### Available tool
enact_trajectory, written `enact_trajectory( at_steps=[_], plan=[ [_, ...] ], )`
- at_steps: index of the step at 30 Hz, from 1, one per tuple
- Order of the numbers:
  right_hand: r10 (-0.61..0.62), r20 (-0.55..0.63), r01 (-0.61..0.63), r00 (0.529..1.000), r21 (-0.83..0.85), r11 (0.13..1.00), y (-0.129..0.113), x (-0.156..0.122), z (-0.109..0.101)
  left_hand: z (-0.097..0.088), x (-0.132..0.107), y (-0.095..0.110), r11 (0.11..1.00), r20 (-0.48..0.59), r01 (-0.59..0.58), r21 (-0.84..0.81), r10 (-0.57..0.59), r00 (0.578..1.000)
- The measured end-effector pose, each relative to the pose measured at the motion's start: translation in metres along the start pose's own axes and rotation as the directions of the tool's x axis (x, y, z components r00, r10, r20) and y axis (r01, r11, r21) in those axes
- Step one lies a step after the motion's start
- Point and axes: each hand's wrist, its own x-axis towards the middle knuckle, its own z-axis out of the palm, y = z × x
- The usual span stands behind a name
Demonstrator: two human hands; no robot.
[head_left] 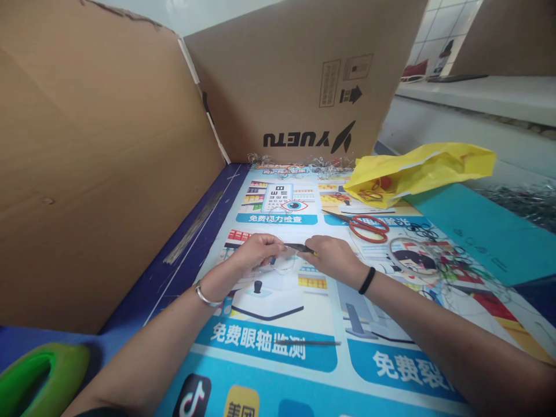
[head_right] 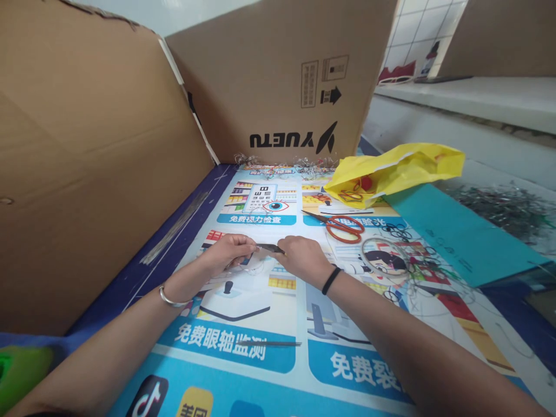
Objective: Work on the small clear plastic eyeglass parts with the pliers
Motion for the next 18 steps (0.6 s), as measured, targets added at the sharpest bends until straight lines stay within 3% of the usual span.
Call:
enact_trajectory(
  at_steps=[18],
  plan=[
    [-0.101,0.032,0.102,0.994,-0.064,0.993,0.0011,0.0,-0.007,0.003,0.0,-0.004,0.967,-0.068,-0.059,0.248,0.078,0.995]
  ],
)
